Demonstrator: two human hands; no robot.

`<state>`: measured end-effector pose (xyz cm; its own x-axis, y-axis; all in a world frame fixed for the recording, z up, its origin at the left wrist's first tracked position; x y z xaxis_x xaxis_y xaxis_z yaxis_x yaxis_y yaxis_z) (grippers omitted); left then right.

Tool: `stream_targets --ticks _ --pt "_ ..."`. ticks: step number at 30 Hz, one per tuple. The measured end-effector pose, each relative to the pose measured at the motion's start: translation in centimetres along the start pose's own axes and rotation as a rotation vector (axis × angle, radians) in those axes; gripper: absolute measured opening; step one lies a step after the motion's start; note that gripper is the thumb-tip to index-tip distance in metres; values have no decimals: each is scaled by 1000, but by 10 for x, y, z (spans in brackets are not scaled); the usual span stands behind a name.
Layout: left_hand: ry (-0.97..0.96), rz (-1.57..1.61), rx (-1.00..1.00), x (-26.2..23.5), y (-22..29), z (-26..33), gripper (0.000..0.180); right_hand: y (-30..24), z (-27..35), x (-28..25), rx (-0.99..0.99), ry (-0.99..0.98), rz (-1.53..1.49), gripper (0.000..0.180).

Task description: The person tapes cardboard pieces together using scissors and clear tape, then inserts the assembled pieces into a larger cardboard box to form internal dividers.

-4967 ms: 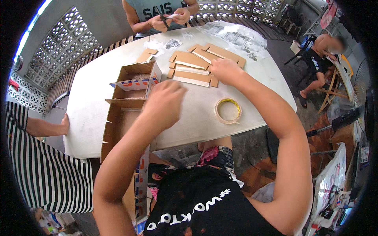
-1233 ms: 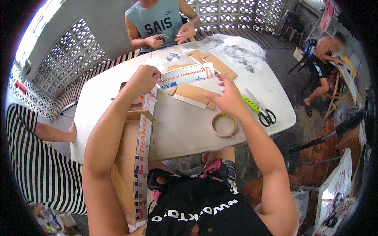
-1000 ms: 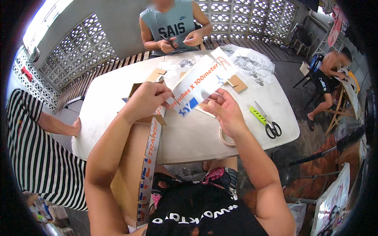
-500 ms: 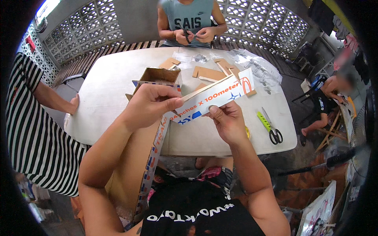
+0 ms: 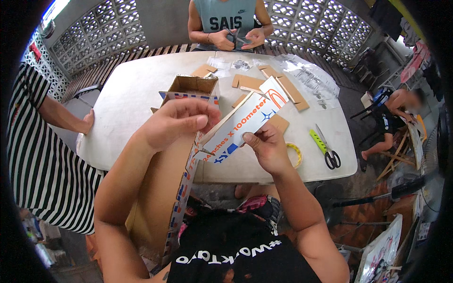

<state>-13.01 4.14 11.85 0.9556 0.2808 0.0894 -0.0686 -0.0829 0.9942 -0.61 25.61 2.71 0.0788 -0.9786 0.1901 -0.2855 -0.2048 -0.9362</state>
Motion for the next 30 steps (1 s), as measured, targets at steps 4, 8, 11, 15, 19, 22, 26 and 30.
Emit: stream_targets --ticks 4,8,11,15,19,22,26,30 --pt "115 -267 126 18 9 -15 31 1 0 8 37 -2 71 20" --pt "283 -613 21 30 13 -14 24 -6 0 8 -49 60 -4 22" --pt "261 -678 -71 33 11 -9 22 -13 1 3 -98 126 -24 22" --pt "354 -663 -70 34 4 -7 30 -15 4 3 -144 190 -26 23" --pt "369 -571 -85 29 2 -6 44 -11 6 5 -190 183 -17 23" --pt "233 -640 -126 25 8 -5 50 -6 7 3 -17 154 37 23" --pt "208 -787 182 35 18 -13 43 -5 11 6 -25 118 63 23" --pt "314 -621 130 43 15 -27 29 -1 15 14 26 77 48 24"
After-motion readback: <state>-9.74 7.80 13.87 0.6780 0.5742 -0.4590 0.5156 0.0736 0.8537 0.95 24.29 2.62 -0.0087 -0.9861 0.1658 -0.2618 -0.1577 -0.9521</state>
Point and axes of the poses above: each hand's wrist, its own z-axis away from the middle knuckle, its own x-axis out of the palm, y = z × x, the point moved 3 cm from there along -z, towards the middle knuckle, and after that the axes turned 12 degrees about -y, right-handed, at the moved point
